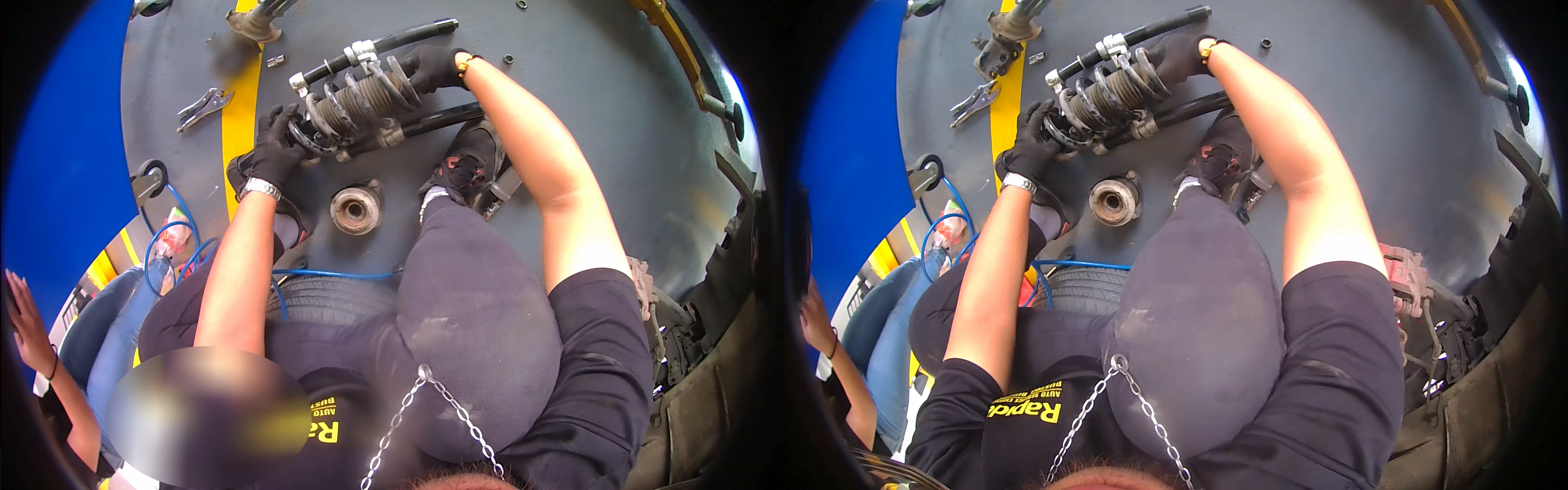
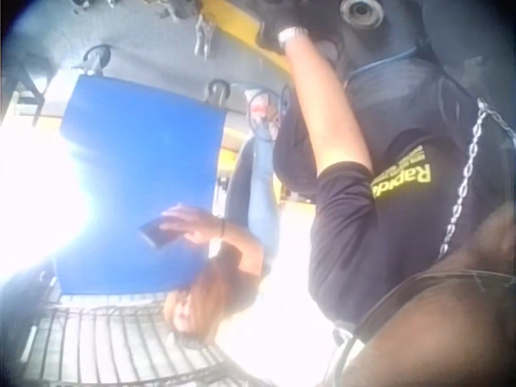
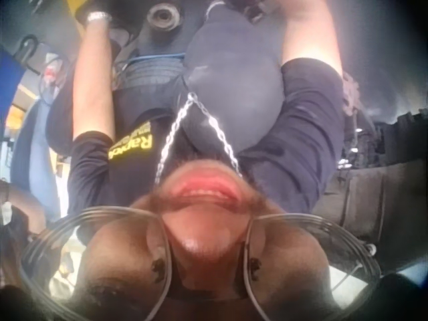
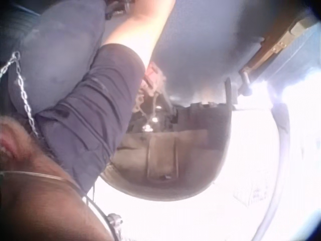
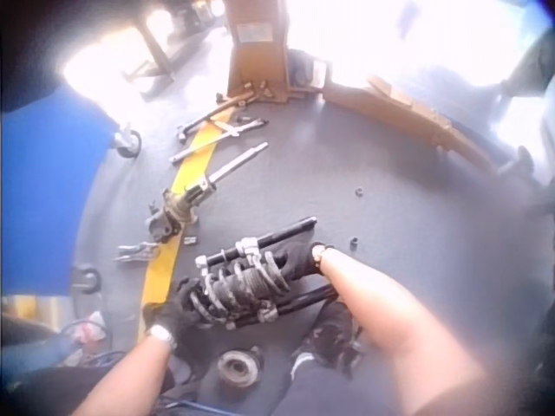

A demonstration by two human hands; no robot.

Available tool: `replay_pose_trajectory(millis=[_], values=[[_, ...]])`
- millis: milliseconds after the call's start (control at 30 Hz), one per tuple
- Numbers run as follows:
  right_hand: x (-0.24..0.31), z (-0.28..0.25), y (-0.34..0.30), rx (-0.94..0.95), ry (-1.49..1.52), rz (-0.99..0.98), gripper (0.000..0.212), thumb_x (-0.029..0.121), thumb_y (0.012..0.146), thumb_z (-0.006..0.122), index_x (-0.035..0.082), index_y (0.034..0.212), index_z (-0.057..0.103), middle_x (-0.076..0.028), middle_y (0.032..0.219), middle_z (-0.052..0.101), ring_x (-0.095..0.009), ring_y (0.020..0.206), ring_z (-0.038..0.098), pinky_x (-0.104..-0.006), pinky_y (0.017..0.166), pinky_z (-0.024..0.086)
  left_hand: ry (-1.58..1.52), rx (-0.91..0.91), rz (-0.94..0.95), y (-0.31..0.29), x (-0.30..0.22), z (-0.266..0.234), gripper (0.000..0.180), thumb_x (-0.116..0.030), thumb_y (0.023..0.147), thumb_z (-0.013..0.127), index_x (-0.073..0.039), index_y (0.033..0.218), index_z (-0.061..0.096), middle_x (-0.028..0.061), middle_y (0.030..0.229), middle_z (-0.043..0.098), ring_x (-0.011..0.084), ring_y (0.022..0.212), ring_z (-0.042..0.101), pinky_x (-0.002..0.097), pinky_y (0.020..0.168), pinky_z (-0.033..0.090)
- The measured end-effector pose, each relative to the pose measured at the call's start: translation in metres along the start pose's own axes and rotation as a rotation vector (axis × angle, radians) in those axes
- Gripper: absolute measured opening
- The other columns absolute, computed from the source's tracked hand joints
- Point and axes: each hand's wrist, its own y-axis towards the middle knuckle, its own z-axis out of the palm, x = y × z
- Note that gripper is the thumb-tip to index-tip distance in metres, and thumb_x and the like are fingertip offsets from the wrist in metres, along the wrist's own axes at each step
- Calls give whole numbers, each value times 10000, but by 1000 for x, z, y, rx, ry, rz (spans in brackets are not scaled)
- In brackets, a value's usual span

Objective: The person assembles a vehicle suspension assembly by hand, attaching a coil spring, shock absorber, and rubber boot to a strut. The person handles each component individually and secures them together on the floor.

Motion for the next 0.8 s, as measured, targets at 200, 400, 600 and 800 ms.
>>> replay_pose_trajectory(millis=[200, 400, 600, 800], values=[[-11, -6, 0, 0, 111, 9, 409, 322, 814, 751, 61, 1130, 743, -32, 733, 664, -123, 645, 612, -297, 585, 506, -41, 40, -37, 2, -1, 0, 775, -126, 685, 843, -180, 1420, 603, 204, 1460, 476, 399, 1361, 493, 442, 1147, 447], [-21, -6, -1, 23, 133, 92, 487, 253, 822, 757, 119, 1286, 690, -27, 812, 664, -115, 594, 561, -285, 541, 473, 4, 41, 6, 4, -1, 0, 782, -101, 683, 800, -189, 1430, 588, 208, 1457, 470, 398, 1359, 494, 446, 1150, 446], [0, 0, -4, 41, -127, 153, 813, 257, 788, 761, 228, 1547, 470, -115, 963, 708, -164, 544, 593, -343, 529, 513, 53, 41, -4, 0, 3, 0, 810, -93, 672, 807, -200, 1440, 574, 205, 1453, 477, 417, 1370, 472, 451, 1155, 440], [-3, 4, -1, -117, -224, -112, 600, 181, 797, 827, 146, 1366, 641, -59, 1100, 760, -177, 848, 687, -341, 807, 545, 85, 39, 19, 4, -8, -5, 803, -43, 677, 802, -158, 1440, 579, 198, 1456, 480, 388, 1359, 507, 439, 1158, 450]])
